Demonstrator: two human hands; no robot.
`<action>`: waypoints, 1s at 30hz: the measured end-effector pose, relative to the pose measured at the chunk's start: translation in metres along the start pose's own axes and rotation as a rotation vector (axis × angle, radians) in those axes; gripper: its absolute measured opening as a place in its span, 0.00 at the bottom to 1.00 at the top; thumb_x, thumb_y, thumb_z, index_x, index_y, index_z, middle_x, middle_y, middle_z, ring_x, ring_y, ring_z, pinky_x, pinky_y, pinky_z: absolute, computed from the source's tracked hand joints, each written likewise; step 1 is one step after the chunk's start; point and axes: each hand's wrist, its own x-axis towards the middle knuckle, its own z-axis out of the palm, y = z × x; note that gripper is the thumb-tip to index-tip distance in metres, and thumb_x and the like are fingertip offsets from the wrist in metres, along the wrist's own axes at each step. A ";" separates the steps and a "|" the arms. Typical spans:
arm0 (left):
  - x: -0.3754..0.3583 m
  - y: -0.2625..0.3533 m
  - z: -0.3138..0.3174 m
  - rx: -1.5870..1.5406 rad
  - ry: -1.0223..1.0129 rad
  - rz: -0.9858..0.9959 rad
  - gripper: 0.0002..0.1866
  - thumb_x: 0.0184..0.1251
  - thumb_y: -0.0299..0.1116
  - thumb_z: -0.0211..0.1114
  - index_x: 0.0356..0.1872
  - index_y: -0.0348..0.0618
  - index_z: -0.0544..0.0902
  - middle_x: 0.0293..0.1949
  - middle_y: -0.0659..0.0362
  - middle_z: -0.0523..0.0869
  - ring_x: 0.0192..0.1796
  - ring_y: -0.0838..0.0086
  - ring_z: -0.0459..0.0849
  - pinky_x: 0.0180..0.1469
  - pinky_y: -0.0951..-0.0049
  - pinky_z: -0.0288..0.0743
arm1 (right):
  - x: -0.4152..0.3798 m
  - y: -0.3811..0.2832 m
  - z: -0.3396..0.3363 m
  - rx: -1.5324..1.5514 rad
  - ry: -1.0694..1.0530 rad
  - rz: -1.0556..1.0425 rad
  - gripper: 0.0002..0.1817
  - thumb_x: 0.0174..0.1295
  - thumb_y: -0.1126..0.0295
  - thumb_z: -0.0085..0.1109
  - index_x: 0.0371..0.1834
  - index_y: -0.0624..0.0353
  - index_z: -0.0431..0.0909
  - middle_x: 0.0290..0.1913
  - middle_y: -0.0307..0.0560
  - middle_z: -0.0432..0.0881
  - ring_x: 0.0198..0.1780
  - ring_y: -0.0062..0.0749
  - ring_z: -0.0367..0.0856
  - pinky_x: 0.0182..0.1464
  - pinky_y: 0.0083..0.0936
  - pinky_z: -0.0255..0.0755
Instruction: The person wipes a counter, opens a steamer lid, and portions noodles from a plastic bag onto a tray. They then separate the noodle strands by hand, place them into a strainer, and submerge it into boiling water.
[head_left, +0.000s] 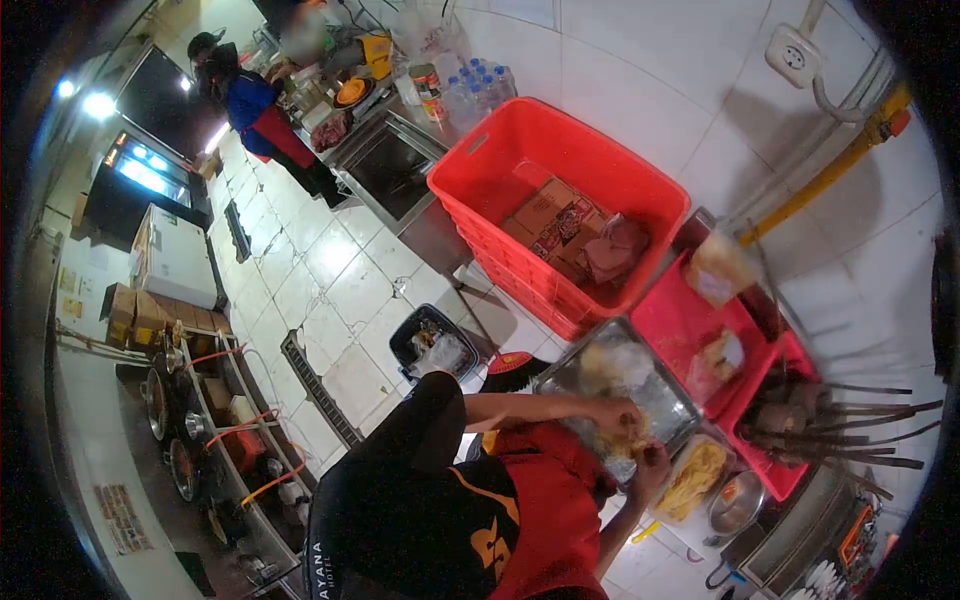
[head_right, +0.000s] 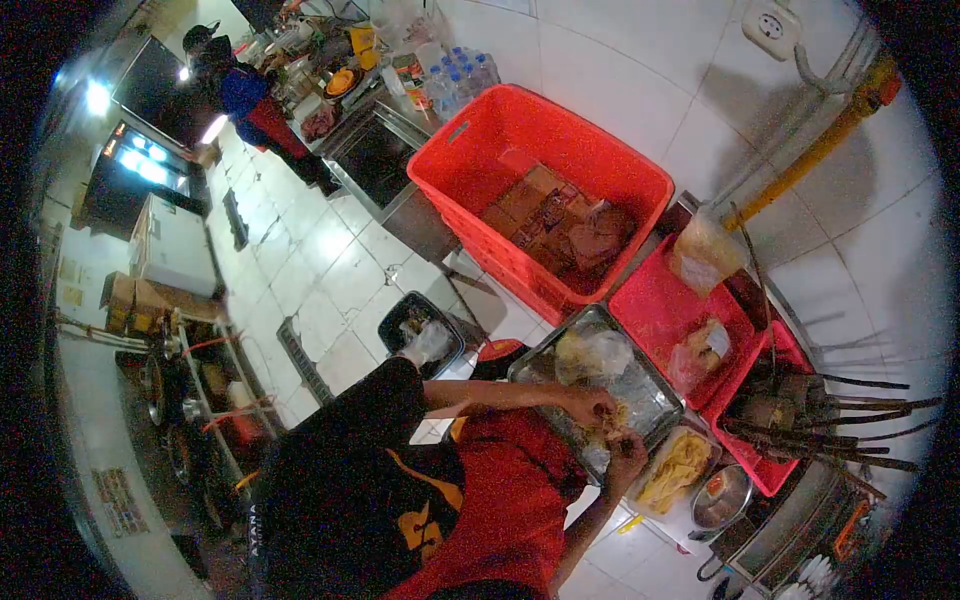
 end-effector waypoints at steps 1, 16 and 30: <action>-0.002 0.000 0.000 -0.001 0.001 -0.002 0.11 0.57 0.31 0.65 0.41 0.41 0.86 0.34 0.58 0.88 0.38 0.77 0.84 0.42 0.70 0.77 | -0.002 0.000 -0.002 0.022 -0.031 0.006 0.10 0.56 0.74 0.69 0.38 0.61 0.79 0.32 0.36 0.78 0.33 0.21 0.74 0.36 0.22 0.71; 0.004 -0.019 0.001 -0.015 -0.031 -0.032 0.16 0.50 0.31 0.67 0.42 0.39 0.84 0.33 0.57 0.86 0.35 0.77 0.81 0.39 0.69 0.76 | -0.005 0.008 -0.010 -0.079 -0.049 0.104 0.13 0.54 0.77 0.70 0.41 0.61 0.78 0.36 0.35 0.76 0.38 0.19 0.72 0.41 0.19 0.71; -0.003 0.010 -0.005 0.020 0.029 -0.066 0.12 0.53 0.30 0.69 0.41 0.42 0.86 0.33 0.60 0.88 0.36 0.80 0.83 0.39 0.73 0.76 | -0.013 -0.028 0.006 0.147 -0.011 0.113 0.09 0.56 0.77 0.61 0.41 0.62 0.78 0.37 0.37 0.78 0.41 0.21 0.75 0.44 0.20 0.71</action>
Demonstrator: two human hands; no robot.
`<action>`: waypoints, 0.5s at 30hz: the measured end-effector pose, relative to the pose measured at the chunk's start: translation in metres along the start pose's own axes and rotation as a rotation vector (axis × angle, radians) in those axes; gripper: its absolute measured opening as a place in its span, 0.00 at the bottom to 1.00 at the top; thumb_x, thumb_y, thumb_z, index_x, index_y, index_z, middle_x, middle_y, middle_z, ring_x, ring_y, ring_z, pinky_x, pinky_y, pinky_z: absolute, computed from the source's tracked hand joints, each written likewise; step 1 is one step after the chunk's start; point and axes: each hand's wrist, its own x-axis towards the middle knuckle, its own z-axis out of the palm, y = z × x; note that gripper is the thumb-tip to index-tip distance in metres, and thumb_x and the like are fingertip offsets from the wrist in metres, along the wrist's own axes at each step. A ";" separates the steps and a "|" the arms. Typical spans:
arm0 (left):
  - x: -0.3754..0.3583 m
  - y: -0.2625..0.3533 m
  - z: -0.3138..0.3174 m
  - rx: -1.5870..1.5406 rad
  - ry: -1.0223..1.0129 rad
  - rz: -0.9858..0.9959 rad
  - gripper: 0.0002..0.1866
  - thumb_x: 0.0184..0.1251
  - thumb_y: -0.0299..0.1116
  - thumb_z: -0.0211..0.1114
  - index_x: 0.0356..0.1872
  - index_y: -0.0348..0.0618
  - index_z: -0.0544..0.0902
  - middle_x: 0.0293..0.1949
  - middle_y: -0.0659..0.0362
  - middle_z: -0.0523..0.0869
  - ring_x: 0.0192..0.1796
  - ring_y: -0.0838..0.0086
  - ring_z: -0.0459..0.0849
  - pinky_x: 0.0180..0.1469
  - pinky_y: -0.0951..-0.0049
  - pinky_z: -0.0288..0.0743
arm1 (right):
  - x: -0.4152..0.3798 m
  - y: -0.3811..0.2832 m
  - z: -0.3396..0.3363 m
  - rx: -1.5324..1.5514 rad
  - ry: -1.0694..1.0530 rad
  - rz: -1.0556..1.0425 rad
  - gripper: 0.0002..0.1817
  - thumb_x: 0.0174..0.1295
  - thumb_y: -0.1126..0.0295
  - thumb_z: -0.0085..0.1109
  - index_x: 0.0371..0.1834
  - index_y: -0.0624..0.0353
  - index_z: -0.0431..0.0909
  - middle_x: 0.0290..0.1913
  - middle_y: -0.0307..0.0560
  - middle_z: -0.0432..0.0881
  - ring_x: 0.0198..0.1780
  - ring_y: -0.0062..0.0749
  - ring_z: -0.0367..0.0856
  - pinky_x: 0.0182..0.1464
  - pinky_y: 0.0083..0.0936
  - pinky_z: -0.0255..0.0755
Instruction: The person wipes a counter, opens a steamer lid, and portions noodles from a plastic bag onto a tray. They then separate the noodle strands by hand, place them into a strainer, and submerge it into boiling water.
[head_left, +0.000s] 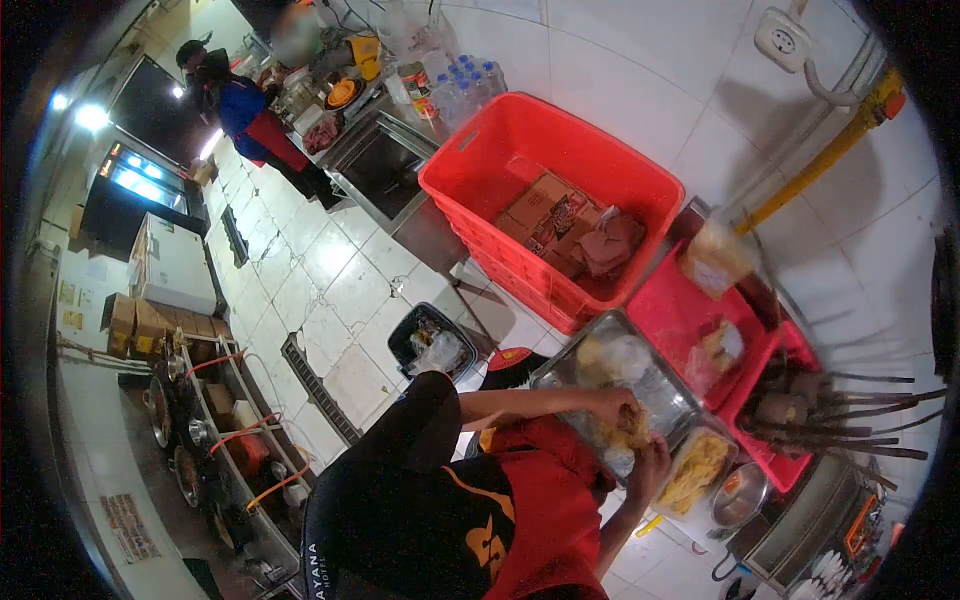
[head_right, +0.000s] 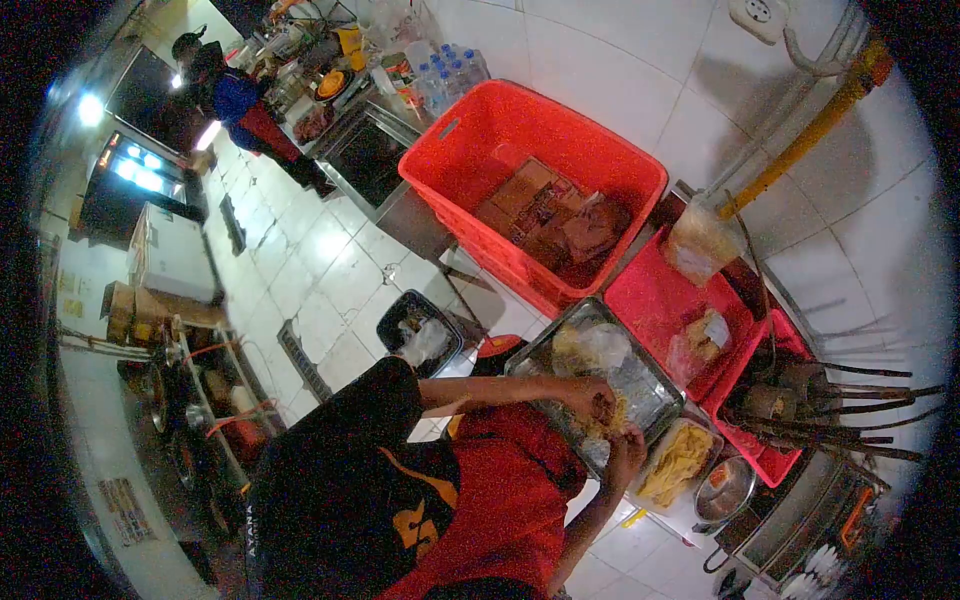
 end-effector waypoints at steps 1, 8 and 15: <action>0.001 0.000 0.001 0.017 0.004 -0.002 0.12 0.53 0.30 0.70 0.40 0.42 0.86 0.33 0.60 0.88 0.36 0.80 0.83 0.39 0.73 0.76 | 0.006 0.019 -0.009 0.009 -0.003 -0.013 0.09 0.56 0.76 0.62 0.41 0.62 0.78 0.38 0.38 0.78 0.41 0.21 0.75 0.43 0.20 0.70; 0.007 -0.015 0.005 -0.107 0.003 0.047 0.11 0.51 0.27 0.69 0.37 0.37 0.84 0.34 0.59 0.87 0.37 0.77 0.82 0.42 0.72 0.76 | 0.006 0.025 -0.019 -0.157 -0.058 0.065 0.06 0.56 0.73 0.65 0.36 0.62 0.80 0.31 0.38 0.79 0.33 0.22 0.75 0.38 0.20 0.68; 0.003 -0.011 -0.001 -0.172 0.077 0.062 0.09 0.52 0.26 0.69 0.35 0.38 0.84 0.31 0.61 0.86 0.34 0.78 0.82 0.39 0.71 0.76 | 0.008 0.020 -0.015 -0.412 -0.085 -0.150 0.07 0.49 0.80 0.69 0.28 0.64 0.78 0.31 0.43 0.82 0.33 0.27 0.78 0.37 0.22 0.73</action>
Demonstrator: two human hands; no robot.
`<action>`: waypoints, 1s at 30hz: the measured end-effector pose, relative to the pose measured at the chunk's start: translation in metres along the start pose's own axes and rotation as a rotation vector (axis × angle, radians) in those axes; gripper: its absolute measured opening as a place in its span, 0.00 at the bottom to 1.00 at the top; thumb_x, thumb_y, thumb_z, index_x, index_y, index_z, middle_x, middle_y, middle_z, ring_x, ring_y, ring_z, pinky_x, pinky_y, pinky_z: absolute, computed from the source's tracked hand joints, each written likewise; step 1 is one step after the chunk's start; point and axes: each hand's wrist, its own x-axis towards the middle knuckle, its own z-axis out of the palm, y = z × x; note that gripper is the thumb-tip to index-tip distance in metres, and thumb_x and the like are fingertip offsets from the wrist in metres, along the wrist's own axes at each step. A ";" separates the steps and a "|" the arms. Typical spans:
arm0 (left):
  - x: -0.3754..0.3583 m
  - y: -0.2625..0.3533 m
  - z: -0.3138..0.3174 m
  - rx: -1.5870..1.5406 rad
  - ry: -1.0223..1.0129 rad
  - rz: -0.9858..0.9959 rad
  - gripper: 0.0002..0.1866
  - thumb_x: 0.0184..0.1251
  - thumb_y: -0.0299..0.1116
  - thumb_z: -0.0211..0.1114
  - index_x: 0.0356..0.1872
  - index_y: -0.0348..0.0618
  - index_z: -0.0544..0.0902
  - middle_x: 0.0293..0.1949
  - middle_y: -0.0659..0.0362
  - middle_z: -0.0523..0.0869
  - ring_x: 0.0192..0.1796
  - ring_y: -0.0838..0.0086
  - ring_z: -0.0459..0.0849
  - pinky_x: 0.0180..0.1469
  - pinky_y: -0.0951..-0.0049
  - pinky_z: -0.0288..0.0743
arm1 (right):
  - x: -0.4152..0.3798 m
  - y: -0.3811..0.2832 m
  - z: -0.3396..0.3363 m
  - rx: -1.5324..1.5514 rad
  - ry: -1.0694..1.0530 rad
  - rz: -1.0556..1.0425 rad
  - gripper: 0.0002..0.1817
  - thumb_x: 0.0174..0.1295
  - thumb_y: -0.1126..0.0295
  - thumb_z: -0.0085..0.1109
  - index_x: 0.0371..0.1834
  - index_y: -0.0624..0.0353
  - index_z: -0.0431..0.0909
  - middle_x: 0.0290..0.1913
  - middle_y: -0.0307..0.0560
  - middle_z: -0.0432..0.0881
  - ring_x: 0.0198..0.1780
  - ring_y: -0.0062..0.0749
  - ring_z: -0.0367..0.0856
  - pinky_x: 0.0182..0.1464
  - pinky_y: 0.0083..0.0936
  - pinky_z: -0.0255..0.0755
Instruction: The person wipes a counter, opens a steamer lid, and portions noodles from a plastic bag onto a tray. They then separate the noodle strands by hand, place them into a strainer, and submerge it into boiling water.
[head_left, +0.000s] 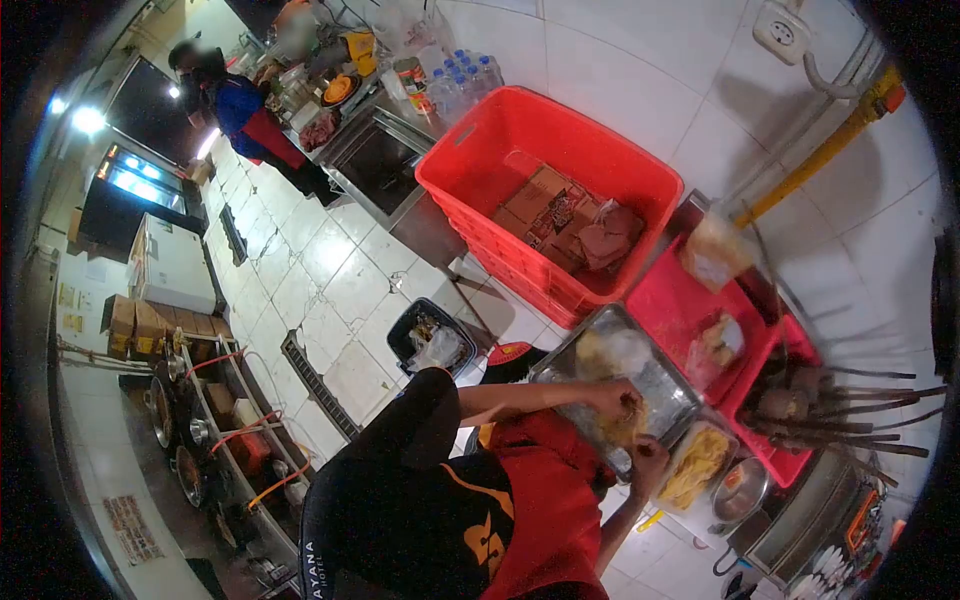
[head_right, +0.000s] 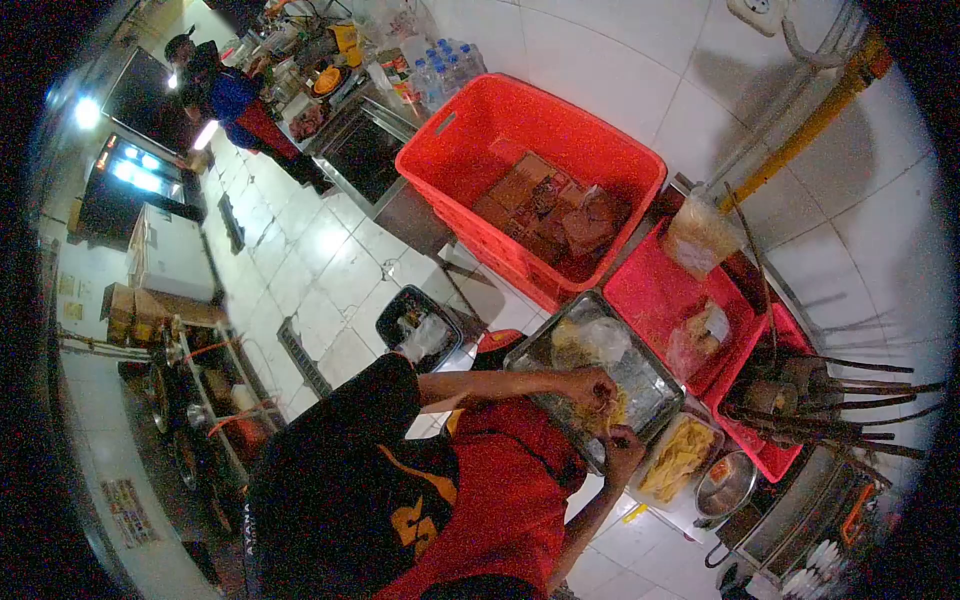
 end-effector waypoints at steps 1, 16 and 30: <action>0.000 0.003 -0.001 0.000 0.001 -0.001 0.09 0.52 0.26 0.69 0.35 0.38 0.84 0.31 0.61 0.86 0.34 0.78 0.82 0.39 0.71 0.76 | -0.002 -0.004 -0.001 0.104 0.021 0.005 0.07 0.49 0.80 0.70 0.29 0.64 0.80 0.31 0.40 0.81 0.33 0.23 0.78 0.38 0.22 0.73; -0.001 0.001 0.007 -0.037 -0.177 -0.040 0.07 0.58 0.25 0.62 0.37 0.37 0.82 0.30 0.65 0.82 0.34 0.80 0.77 0.37 0.75 0.73 | 0.004 -0.025 0.005 0.398 0.121 0.115 0.05 0.59 0.74 0.65 0.30 0.61 0.79 0.30 0.37 0.80 0.34 0.19 0.75 0.40 0.18 0.68; -0.003 -0.008 0.002 0.114 -0.157 -0.059 0.17 0.52 0.38 0.74 0.40 0.41 0.84 0.34 0.56 0.87 0.39 0.72 0.83 0.42 0.68 0.76 | -0.006 -0.004 -0.011 0.280 0.138 0.109 0.07 0.62 0.66 0.63 0.32 0.58 0.79 0.32 0.35 0.77 0.34 0.19 0.71 0.39 0.19 0.66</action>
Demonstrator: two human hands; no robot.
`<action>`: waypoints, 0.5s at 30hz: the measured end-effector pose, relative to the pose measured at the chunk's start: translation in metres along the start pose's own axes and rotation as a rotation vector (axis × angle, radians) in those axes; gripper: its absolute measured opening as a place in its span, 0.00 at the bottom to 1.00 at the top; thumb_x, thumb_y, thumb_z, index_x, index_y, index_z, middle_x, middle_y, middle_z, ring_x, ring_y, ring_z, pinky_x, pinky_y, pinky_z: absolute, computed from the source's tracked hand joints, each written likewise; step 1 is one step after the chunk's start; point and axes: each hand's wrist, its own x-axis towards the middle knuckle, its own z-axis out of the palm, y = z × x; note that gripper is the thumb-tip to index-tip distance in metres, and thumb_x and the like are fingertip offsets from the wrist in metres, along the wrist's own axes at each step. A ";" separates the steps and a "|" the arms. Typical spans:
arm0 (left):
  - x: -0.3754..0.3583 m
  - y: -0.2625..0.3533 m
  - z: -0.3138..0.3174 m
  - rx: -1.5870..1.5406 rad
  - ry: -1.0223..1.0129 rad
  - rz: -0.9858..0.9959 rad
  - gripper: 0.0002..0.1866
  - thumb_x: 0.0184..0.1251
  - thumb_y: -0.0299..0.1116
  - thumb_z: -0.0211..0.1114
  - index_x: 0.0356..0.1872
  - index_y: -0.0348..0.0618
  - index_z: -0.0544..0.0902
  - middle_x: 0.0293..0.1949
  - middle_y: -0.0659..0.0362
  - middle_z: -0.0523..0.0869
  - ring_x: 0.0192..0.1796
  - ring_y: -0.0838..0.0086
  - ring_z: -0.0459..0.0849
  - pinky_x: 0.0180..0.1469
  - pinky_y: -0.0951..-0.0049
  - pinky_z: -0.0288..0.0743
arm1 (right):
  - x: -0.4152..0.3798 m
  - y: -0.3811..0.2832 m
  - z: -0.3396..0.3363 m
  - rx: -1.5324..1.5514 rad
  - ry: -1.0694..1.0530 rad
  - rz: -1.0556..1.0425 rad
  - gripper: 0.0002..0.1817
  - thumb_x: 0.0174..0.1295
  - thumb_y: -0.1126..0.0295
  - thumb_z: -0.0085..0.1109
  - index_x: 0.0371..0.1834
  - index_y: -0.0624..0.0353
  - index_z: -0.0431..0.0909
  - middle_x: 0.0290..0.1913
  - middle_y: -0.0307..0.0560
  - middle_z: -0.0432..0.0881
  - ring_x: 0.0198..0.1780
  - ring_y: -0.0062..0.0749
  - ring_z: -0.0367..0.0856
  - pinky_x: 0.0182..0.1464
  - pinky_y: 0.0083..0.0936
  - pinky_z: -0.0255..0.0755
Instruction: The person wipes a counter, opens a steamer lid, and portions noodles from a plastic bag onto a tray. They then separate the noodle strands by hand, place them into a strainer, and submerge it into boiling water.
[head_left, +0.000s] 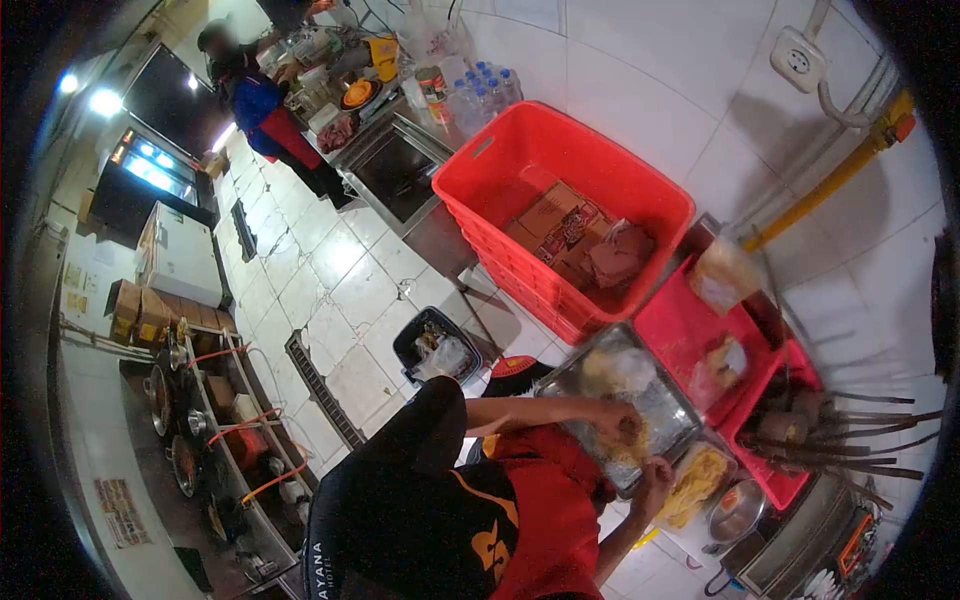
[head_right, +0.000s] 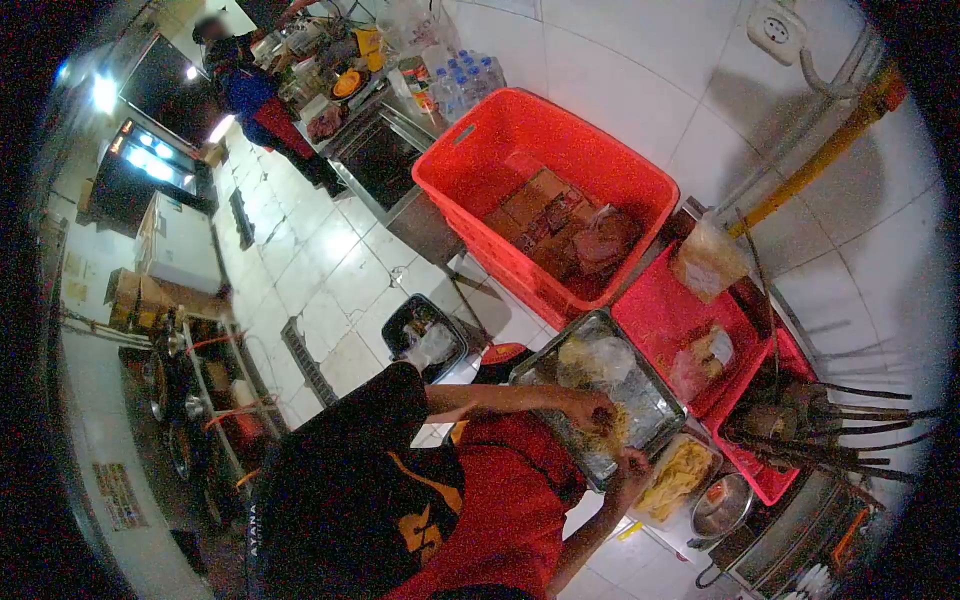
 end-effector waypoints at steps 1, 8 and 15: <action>0.000 -0.003 0.001 0.050 0.032 -0.015 0.17 0.51 0.39 0.74 0.40 0.41 0.84 0.34 0.55 0.87 0.39 0.70 0.83 0.42 0.67 0.76 | -0.002 0.004 -0.002 -0.018 -0.013 0.036 0.08 0.61 0.67 0.64 0.32 0.59 0.78 0.31 0.36 0.78 0.34 0.21 0.73 0.40 0.21 0.67; -0.003 -0.004 -0.002 0.432 0.209 -0.011 0.23 0.40 0.41 0.75 0.38 0.40 0.82 0.33 0.49 0.84 0.41 0.55 0.83 0.44 0.59 0.76 | -0.012 -0.027 0.015 0.215 -0.235 0.085 0.13 0.61 0.61 0.64 0.35 0.61 0.79 0.34 0.39 0.78 0.33 0.23 0.74 0.37 0.22 0.67; -0.003 0.007 -0.002 0.780 0.335 -0.245 0.28 0.41 0.43 0.74 0.45 0.42 0.77 0.52 0.44 0.76 0.56 0.49 0.75 0.56 0.48 0.68 | -0.012 -0.001 0.005 0.321 -0.090 0.062 0.16 0.61 0.61 0.66 0.41 0.63 0.78 0.35 0.43 0.77 0.38 0.29 0.75 0.41 0.29 0.70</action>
